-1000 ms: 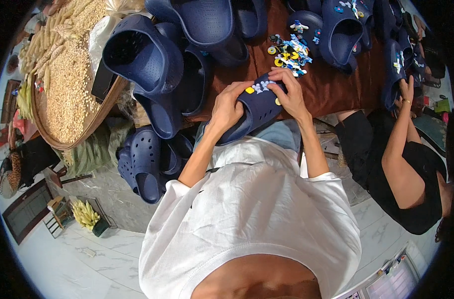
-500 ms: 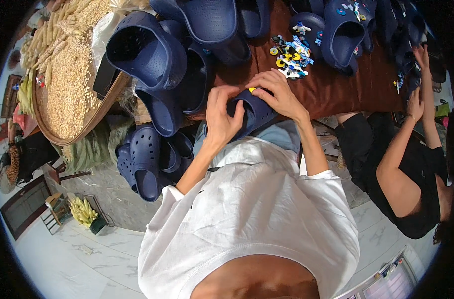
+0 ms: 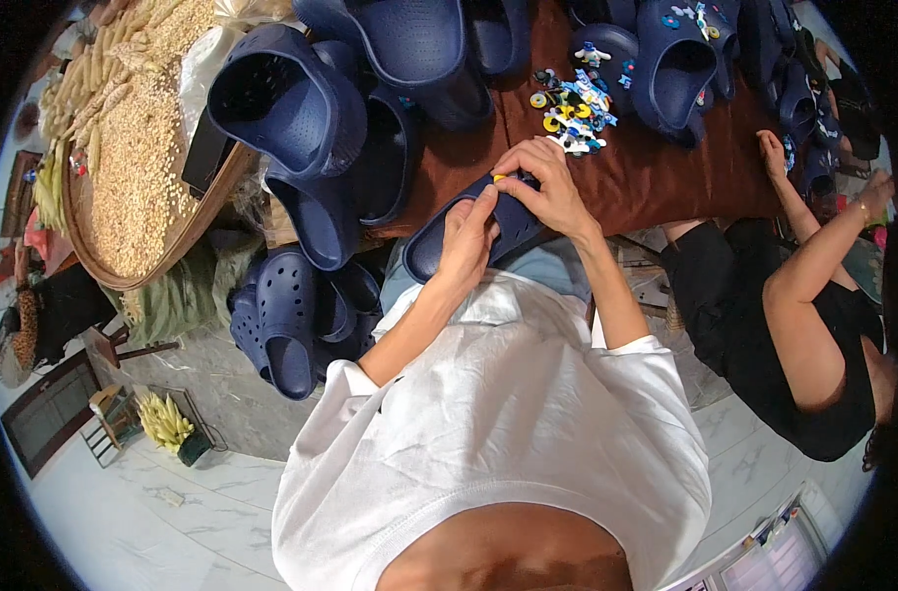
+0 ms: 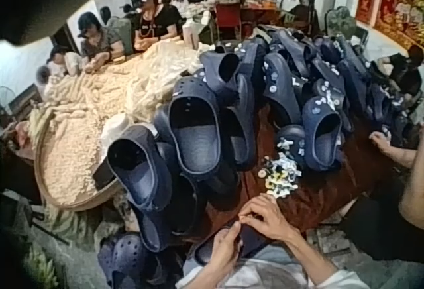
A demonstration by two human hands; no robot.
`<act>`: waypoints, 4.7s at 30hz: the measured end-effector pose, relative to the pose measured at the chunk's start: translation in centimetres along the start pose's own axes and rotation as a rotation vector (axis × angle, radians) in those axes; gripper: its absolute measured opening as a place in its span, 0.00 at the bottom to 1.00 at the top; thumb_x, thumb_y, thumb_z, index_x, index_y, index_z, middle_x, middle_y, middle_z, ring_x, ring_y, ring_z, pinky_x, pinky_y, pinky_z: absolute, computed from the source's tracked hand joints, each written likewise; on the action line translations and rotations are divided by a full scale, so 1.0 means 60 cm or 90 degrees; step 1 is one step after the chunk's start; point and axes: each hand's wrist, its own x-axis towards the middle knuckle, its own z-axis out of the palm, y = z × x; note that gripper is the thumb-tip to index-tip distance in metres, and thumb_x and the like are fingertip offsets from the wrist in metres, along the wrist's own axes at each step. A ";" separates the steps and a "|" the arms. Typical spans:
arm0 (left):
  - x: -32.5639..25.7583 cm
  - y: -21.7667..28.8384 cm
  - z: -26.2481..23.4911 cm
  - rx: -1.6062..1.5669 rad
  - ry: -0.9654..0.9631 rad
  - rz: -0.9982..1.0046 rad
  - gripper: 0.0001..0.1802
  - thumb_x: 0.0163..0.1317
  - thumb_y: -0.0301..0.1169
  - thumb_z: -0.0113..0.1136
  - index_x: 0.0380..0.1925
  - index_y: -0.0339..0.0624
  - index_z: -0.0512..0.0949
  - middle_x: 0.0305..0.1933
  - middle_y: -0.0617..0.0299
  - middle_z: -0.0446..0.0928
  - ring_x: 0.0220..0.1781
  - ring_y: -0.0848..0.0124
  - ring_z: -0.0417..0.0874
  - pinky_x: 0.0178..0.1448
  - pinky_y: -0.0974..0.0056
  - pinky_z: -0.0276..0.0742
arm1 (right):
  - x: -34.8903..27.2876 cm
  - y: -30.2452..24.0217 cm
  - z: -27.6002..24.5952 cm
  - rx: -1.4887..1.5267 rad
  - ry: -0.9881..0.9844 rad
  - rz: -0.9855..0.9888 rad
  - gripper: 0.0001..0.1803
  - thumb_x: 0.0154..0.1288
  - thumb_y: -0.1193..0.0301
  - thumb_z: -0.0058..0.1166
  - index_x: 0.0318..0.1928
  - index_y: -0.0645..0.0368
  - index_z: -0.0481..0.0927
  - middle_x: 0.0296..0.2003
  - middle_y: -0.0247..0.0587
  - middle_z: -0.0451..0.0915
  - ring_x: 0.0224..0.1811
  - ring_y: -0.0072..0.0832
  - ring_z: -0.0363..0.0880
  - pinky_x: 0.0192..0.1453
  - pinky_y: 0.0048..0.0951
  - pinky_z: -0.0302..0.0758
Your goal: Attaching decorative charms to blue clogs.
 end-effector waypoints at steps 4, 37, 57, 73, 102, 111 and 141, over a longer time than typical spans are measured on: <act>-0.005 0.017 0.017 -0.038 0.041 -0.045 0.12 0.75 0.40 0.58 0.41 0.41 0.76 0.42 0.65 0.79 0.43 0.78 0.81 0.48 0.70 0.78 | -0.003 0.002 0.003 -0.008 0.026 -0.007 0.08 0.62 0.65 0.63 0.36 0.55 0.83 0.38 0.33 0.84 0.50 0.33 0.80 0.69 0.44 0.58; 0.010 0.029 0.022 -0.194 0.026 -0.100 0.16 0.70 0.28 0.57 0.54 0.30 0.74 0.55 0.52 0.80 0.57 0.63 0.83 0.65 0.58 0.78 | -0.002 0.007 -0.042 -0.027 -0.012 0.032 0.22 0.60 0.61 0.68 0.53 0.54 0.84 0.52 0.41 0.79 0.60 0.41 0.74 0.66 0.39 0.66; 0.017 -0.008 0.012 -0.096 0.121 -0.038 0.08 0.63 0.31 0.65 0.30 0.43 0.75 0.30 0.69 0.74 0.31 0.80 0.72 0.35 0.71 0.66 | 0.023 0.006 0.012 -0.206 0.122 0.013 0.06 0.66 0.69 0.59 0.36 0.57 0.85 0.34 0.40 0.82 0.42 0.42 0.79 0.48 0.40 0.73; 0.026 0.024 0.032 -0.198 0.030 -0.130 0.20 0.68 0.32 0.51 0.55 0.29 0.73 0.59 0.47 0.79 0.61 0.58 0.80 0.73 0.55 0.70 | 0.017 0.047 -0.059 -0.248 0.254 0.074 0.16 0.64 0.64 0.64 0.49 0.57 0.84 0.45 0.47 0.78 0.51 0.46 0.76 0.58 0.43 0.71; 0.033 0.022 0.033 -0.207 0.020 -0.126 0.24 0.63 0.32 0.50 0.55 0.26 0.74 0.60 0.46 0.79 0.61 0.57 0.80 0.74 0.55 0.68 | 0.019 0.026 -0.006 -0.258 0.203 -0.036 0.09 0.64 0.68 0.63 0.31 0.59 0.80 0.29 0.43 0.75 0.35 0.43 0.75 0.41 0.44 0.72; 0.040 0.017 0.032 -0.248 -0.017 -0.143 0.26 0.63 0.34 0.49 0.57 0.26 0.74 0.62 0.45 0.78 0.62 0.53 0.80 0.73 0.51 0.68 | 0.031 0.078 -0.054 -0.160 0.285 0.139 0.10 0.72 0.69 0.53 0.40 0.60 0.85 0.36 0.48 0.84 0.40 0.46 0.83 0.46 0.41 0.76; 0.038 0.001 0.035 -0.211 0.012 -0.068 0.25 0.49 0.34 0.54 0.47 0.29 0.79 0.57 0.45 0.81 0.58 0.51 0.80 0.72 0.51 0.69 | 0.007 0.058 -0.028 -0.279 0.235 0.110 0.07 0.68 0.70 0.58 0.41 0.58 0.86 0.35 0.42 0.80 0.41 0.40 0.81 0.46 0.38 0.76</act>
